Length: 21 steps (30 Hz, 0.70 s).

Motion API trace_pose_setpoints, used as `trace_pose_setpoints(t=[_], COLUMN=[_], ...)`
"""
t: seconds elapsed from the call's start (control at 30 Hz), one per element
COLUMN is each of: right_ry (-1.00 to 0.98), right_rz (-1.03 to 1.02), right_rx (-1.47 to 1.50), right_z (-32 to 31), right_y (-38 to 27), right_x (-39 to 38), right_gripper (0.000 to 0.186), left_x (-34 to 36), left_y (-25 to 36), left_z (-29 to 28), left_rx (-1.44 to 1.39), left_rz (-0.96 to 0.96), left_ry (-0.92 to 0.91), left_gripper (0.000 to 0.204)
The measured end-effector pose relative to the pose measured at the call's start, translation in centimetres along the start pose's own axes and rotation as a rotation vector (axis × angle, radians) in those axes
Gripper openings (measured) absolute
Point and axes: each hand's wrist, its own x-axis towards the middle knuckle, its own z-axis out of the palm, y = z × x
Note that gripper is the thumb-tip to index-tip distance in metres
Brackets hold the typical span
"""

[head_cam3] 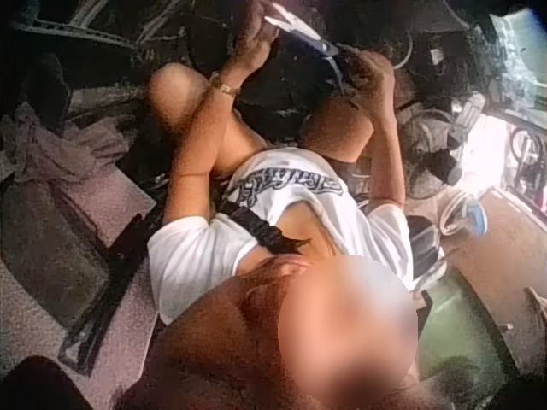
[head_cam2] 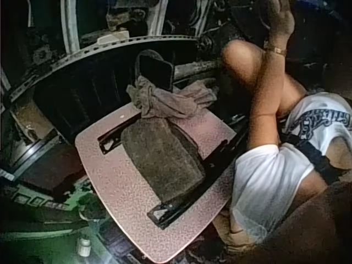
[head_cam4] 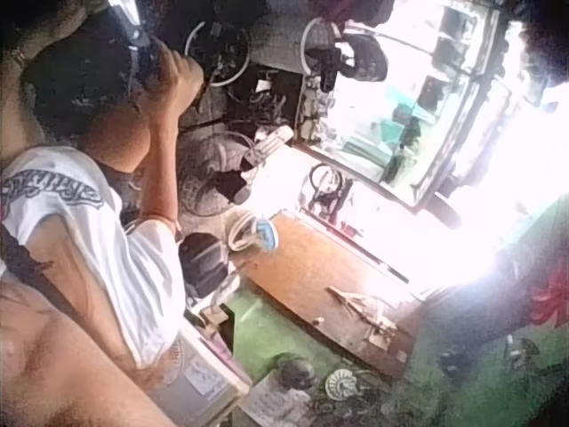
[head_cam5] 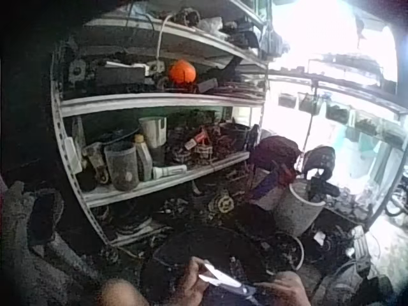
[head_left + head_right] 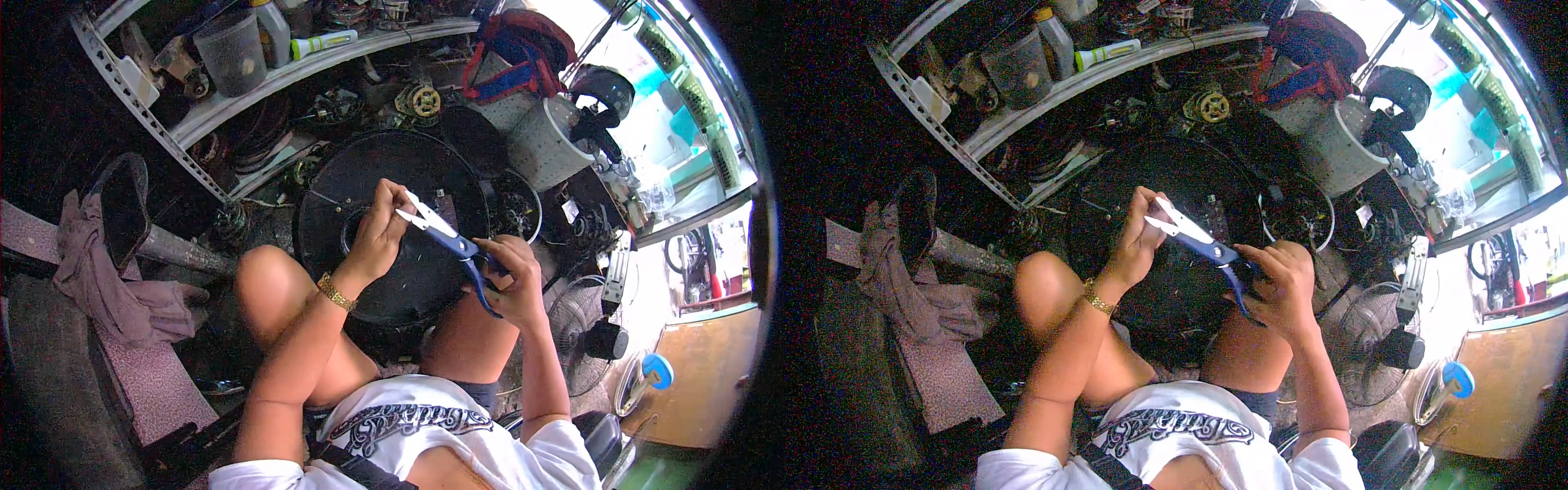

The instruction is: The person unscrews the center component of a black circular fan base using a power drill, removes the component to expose wires, uses a multimeter to test internal electrical parts, and cuts and strips wires with scissors and pliers.

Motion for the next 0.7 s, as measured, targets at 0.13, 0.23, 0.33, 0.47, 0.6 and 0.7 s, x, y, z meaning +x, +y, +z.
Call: trace_pose_setpoints(t=[0.13,0.23,0.33,0.47,0.6,0.7], right_ry=[-0.072,-0.05,-0.062,-0.055,-0.075,-0.086], right_rz=[0.038,0.031,0.055,0.058,0.083,0.096], right_rx=[-0.066,-0.074,-0.047,-0.008,-0.001,-0.009], right_z=[-0.1,0.1,0.4,0.5,0.7,0.8], right_y=[-0.4,0.3,0.7,1.0,1.0,1.3], right_x=[0.5,0.5,0.6,0.8,0.9,0.8], right_gripper=[0.059,0.06,0.059,0.058,0.058,0.056], left_x=[0.2,0.4,0.3,0.4,0.3,0.3], left_y=[-0.4,-0.1,0.2,0.0,0.0,0.2], left_z=[-0.1,0.1,0.0,-0.1,-0.3,-0.3], left_rx=[0.068,0.001,-0.032,-0.01,-0.074,-0.018], left_rz=[0.046,-0.036,-0.041,-0.055,-0.108,-0.119], left_ry=[-0.003,0.07,0.133,0.106,0.12,0.105], left_gripper=[0.01,0.013,0.012,0.01,0.008,0.01])
